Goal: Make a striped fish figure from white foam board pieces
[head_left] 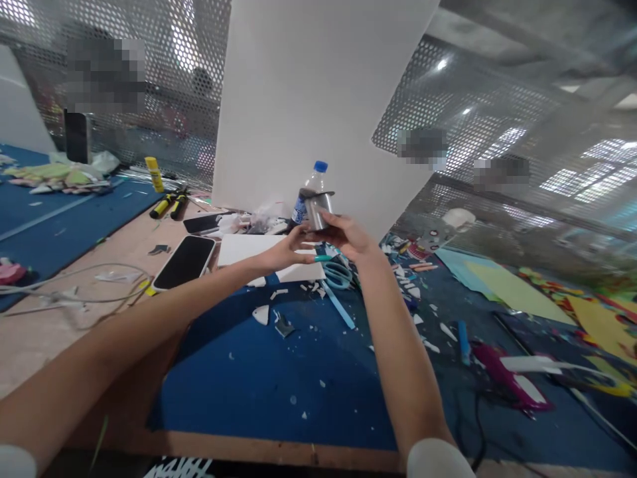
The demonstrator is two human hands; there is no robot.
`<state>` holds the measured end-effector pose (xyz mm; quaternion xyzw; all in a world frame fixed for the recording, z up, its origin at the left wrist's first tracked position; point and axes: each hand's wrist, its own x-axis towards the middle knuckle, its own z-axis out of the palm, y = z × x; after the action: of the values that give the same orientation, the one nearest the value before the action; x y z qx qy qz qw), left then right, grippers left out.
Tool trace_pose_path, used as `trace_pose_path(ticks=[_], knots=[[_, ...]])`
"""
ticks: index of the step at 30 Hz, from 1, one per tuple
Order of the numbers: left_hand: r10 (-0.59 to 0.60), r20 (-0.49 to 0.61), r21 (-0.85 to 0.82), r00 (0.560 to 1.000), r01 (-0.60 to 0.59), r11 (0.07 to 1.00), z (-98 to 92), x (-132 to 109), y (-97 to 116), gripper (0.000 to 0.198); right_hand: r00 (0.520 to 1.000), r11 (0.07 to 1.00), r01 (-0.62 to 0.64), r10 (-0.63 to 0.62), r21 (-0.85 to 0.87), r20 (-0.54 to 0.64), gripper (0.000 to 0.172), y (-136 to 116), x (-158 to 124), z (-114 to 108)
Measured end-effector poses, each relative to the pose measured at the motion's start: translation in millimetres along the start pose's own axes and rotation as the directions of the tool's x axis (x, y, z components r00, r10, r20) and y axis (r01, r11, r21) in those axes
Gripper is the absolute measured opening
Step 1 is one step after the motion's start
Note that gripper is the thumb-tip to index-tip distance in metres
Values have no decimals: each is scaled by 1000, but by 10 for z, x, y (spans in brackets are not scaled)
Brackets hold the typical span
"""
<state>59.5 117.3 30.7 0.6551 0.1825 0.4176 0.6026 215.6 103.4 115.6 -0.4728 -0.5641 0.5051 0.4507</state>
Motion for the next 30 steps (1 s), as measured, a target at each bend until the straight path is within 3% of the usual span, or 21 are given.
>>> trace_pose_path(ticks=[4, 8, 12, 15, 19, 22, 24, 25, 27, 28, 30], knots=[[-39, -38, -18, 999, 38, 999, -54, 2, 26, 46, 997, 988, -34, 44, 151, -59, 55, -80, -55, -69], [-109, -40, 6, 993, 109, 994, -145, 9, 98, 19, 993, 976, 22, 4, 217, -121, 63, -182, -122, -164], [-136, -17, -10, 991, 135, 991, -128, 1, 222, 15, 981, 972, 106, -68, 210, -182, 62, -339, -255, -244], [-103, -44, -54, 994, 101, 993, -96, -20, 341, 19, 960, 968, 226, -203, 107, -195, 54, -479, -388, -327], [-11, -165, -89, 986, -4, 996, -141, -38, 506, 27, 882, 926, 362, -378, -110, -280, 47, -563, -471, -518], [29, -223, -49, 975, -41, 998, -217, -31, 596, 30, 802, 902, 237, -392, -362, -452, 47, -485, -421, -658], [54, -253, 3, 966, -55, 998, -255, -19, 629, 30, 781, 857, 98, -381, -506, -495, 46, -384, -354, -694], [71, -272, 34, 960, -64, 997, -268, -13, 639, 29, 794, 791, 1, -372, -611, -480, 47, -329, -316, -691], [112, -320, 97, 941, -85, 992, -288, 0, 648, 28, 875, 631, -138, -284, -763, -393, 48, -217, -231, -647], [135, -347, 128, 928, -95, 987, -298, 6, 650, 28, 917, 573, -158, -216, -804, -334, 49, -163, -187, -612], [180, -406, 189, 896, -111, 976, -330, 15, 658, 28, 969, 544, -144, -90, -827, -229, 49, -59, -100, -533]])
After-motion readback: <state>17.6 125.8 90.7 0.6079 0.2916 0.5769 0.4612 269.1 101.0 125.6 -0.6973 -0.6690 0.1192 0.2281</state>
